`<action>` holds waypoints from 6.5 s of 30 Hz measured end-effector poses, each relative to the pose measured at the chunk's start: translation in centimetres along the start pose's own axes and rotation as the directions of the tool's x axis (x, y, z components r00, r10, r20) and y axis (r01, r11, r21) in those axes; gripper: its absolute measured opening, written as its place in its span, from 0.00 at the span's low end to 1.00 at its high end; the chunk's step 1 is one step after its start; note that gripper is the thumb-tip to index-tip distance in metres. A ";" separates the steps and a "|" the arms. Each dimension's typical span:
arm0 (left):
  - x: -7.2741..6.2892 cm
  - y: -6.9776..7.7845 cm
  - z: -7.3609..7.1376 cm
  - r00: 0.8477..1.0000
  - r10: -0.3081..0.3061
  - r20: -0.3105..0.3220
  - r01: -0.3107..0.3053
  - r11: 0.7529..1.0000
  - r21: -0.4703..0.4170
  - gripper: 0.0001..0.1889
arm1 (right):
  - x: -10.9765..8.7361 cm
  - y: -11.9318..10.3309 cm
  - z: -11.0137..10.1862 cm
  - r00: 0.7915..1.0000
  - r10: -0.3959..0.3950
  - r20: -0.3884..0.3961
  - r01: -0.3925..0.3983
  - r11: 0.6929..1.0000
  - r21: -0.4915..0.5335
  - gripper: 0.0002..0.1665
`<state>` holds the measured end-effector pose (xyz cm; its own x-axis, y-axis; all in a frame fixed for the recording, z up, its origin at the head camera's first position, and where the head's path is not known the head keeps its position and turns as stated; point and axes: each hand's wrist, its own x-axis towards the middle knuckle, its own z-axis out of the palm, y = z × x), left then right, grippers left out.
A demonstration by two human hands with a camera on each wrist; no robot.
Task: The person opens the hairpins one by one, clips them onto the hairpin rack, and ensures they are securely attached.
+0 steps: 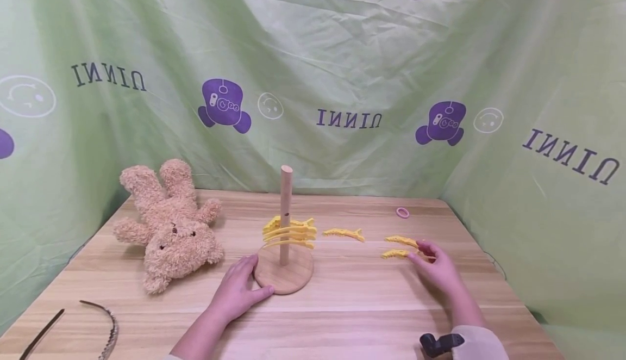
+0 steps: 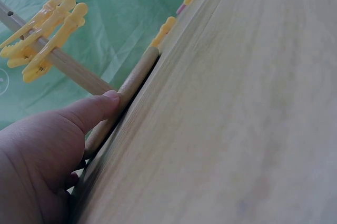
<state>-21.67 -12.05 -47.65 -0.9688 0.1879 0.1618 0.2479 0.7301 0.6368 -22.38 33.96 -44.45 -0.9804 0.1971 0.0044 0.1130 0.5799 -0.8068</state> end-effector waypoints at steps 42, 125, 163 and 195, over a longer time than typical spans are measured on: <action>0.1 -0.2 0.2 1.000 -0.012 -0.005 0.012 1.000 -0.009 0.49 | 1.1 1.8 -1.0 0.995 -0.072 0.070 0.088 0.962 -0.260 0.28; -0.1 0.0 0.1 1.000 0.005 -0.007 -0.005 1.000 -0.016 0.49 | 0.1 -20.4 9.9 0.661 -0.672 0.334 0.736 0.666 -0.119 0.20; -0.1 0.2 -0.2 1.000 -0.011 0.008 0.011 1.000 -0.007 0.49 | 2.7 -2.1 -0.3 0.955 -0.296 0.024 0.294 0.928 -0.231 0.33; -0.2 0.2 0.0 1.000 -0.020 0.012 0.021 1.000 -0.014 0.49 | 4.6 3.0 -2.0 0.987 -0.156 0.047 0.162 0.905 -0.394 0.29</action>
<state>-21.45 -11.97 -47.53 -0.9735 0.1808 0.1397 0.2279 0.7246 0.6504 -26.23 38.20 -45.61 -0.9925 0.0668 0.1021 0.0073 0.8680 -0.4966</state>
